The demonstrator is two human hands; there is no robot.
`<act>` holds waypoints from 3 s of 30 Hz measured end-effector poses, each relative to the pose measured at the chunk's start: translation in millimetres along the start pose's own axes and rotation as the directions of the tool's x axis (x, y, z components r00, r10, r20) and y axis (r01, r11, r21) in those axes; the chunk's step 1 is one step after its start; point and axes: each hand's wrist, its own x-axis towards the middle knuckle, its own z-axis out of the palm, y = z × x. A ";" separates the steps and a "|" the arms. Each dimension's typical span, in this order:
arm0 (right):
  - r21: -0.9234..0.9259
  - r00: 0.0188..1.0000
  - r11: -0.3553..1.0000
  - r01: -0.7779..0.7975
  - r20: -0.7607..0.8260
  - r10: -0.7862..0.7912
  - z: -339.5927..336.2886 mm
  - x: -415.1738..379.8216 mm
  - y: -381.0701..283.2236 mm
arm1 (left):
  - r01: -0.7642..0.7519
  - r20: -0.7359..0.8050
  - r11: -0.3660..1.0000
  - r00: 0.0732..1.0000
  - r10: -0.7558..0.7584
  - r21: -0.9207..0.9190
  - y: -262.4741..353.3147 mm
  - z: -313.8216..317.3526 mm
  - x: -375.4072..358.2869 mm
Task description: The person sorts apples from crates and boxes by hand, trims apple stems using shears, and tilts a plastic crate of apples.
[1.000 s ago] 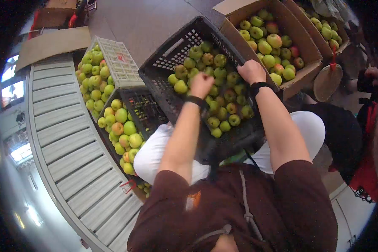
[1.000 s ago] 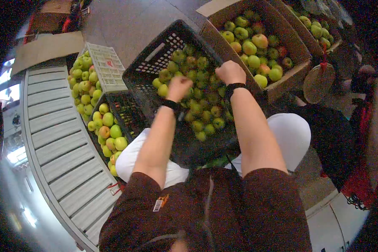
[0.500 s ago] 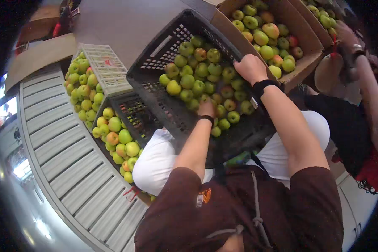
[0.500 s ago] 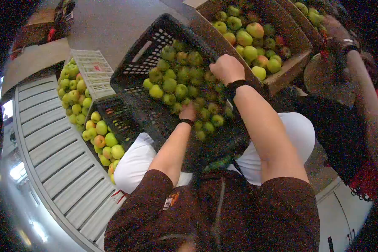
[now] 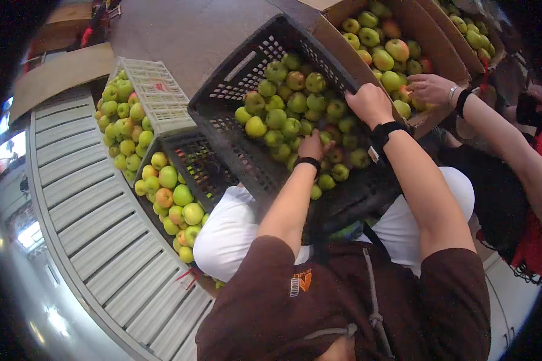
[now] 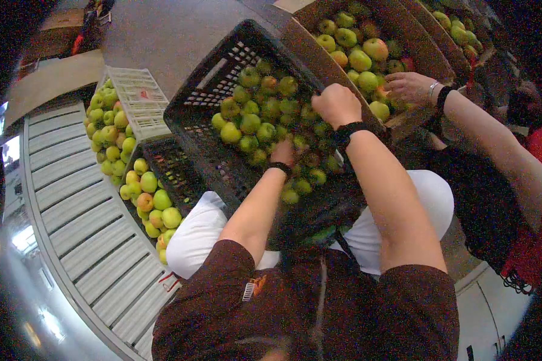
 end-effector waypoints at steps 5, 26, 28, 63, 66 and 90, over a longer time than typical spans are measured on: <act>-0.011 0.999 0.999 0.038 -0.006 -0.038 0.6 -0.3 1.3 | -0.014 -0.530 0.955 0.829 0.177 0.297 -11.9 -50.5 -0.6; 0.032 0.999 0.999 0.032 -0.010 -0.031 1.7 1.8 3.0 | -0.051 -0.147 0.848 0.978 0.151 0.528 -37.3 -69.9 34.9; 0.027 0.999 0.999 0.028 -0.026 -0.028 1.3 1.4 4.1 | -0.119 -0.057 0.900 0.986 0.157 0.420 -9.9 -86.8 13.8; 0.024 0.999 0.999 0.037 -0.013 -0.037 2.3 0.7 3.9 | 0.204 -0.225 0.967 0.960 -0.167 0.151 -37.4 -42.1 29.6; 0.021 1.000 1.000 0.019 -0.003 -0.019 0.6 1.2 2.3 | 0.249 -0.237 0.963 0.946 -0.220 0.102 -37.8 -39.8 35.3; 0.020 0.999 0.999 0.043 -0.021 -0.043 -1.3 -1.7 1.8 | -0.028 0.525 0.997 0.851 -0.014 0.071 3.1 -9.5 -38.7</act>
